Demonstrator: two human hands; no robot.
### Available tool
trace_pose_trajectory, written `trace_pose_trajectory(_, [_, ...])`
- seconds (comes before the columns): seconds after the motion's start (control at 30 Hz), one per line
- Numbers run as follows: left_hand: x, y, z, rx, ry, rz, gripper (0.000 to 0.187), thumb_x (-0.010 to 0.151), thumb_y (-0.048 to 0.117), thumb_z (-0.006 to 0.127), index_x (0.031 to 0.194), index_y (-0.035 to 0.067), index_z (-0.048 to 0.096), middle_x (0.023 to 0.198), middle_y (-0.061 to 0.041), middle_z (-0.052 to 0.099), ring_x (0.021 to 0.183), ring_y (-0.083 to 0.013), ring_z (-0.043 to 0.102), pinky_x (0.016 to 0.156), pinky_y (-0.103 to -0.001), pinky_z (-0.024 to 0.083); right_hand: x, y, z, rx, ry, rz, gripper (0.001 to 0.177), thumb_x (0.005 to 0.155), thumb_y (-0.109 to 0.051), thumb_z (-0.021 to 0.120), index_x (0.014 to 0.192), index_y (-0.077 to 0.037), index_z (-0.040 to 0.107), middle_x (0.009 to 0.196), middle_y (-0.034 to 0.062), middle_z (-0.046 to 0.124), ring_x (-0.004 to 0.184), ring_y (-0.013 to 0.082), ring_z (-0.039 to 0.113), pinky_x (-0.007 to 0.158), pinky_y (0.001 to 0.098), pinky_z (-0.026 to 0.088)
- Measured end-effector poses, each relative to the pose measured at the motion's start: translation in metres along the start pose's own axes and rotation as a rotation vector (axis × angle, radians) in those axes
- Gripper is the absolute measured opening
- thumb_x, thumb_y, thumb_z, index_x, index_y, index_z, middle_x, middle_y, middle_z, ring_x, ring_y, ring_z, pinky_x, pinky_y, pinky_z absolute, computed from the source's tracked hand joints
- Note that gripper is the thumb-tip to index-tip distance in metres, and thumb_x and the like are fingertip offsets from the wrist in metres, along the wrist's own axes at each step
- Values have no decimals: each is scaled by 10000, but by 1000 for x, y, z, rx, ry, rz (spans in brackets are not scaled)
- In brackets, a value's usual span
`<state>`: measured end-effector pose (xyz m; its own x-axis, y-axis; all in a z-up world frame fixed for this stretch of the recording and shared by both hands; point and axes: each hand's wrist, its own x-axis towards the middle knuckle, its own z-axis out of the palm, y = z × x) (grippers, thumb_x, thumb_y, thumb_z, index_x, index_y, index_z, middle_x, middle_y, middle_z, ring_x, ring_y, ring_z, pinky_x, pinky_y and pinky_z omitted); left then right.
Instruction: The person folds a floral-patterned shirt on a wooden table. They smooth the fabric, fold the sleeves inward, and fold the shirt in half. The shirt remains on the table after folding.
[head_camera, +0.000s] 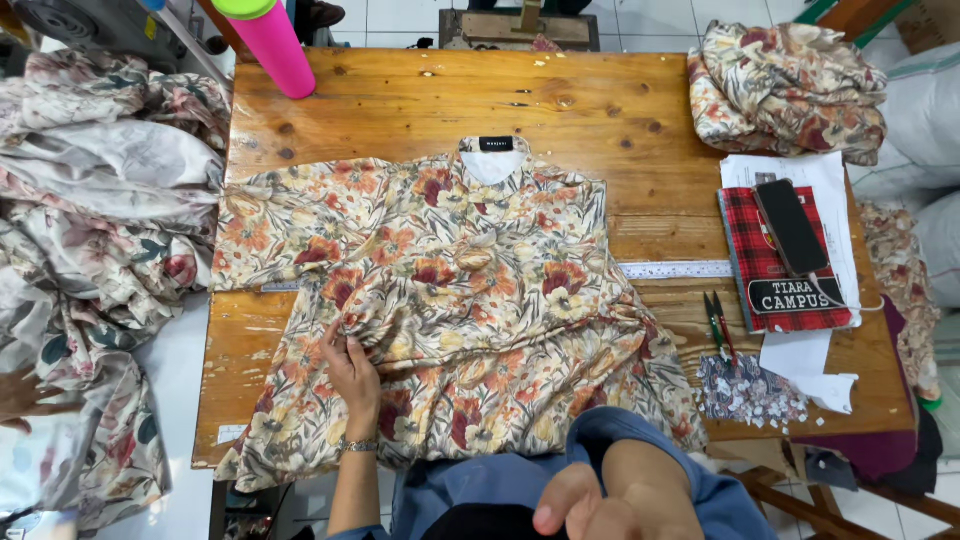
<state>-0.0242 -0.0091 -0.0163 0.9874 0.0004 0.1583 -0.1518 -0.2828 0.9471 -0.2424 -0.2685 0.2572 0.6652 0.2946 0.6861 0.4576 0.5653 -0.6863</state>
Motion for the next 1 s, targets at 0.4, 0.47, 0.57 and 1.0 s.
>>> trace_pose_trajectory(0.4, [-7, -29, -4, -121, 75, 1, 436, 1053, 105, 424, 1471, -20, 419, 1361, -193, 533, 1173, -259, 574, 957, -351, 537, -4, 1, 8, 28, 27, 15, 506, 1035, -338, 666, 1462, -161, 462, 1370, 120, 555, 1298, 326, 542, 1060, 587, 521])
trace_pose_trajectory(0.47, [-8, -29, -7, -216, 116, -23, 444, 1064, 97, 429, 1494, -14, 417, 1282, -170, 584, 1099, -225, 571, 939, -331, 501, -5, -2, 11, 40, 37, 6, 530, 1031, -345, 665, 1476, -161, 444, 1380, 122, 543, 1294, 326, 540, 1043, 589, 538])
trace_pose_trajectory(0.57, [-7, -13, -13, -215, 127, 70, 415, 1105, 87, 462, 1502, -27, 418, 1338, -169, 606, 1190, -224, 596, 1031, -337, 491, 6, 5, -15, 16, 118, 4, 566, 1026, -355, 662, 1498, -161, 417, 1396, 126, 526, 1289, 324, 536, 1017, 592, 563])
trace_pose_trajectory(1.0, [-6, 17, -44, -403, -261, -154, 1097, 1006, -53, 580, 1649, 273, -247, 1456, -261, 615, 783, -88, 516, 647, -219, 471, -199, 135, -273, -1900, 608, 1124, 651, 1037, -592, 348, 1615, -294, 330, 1711, 65, 261, 1568, 350, 192, 1117, 822, -41])
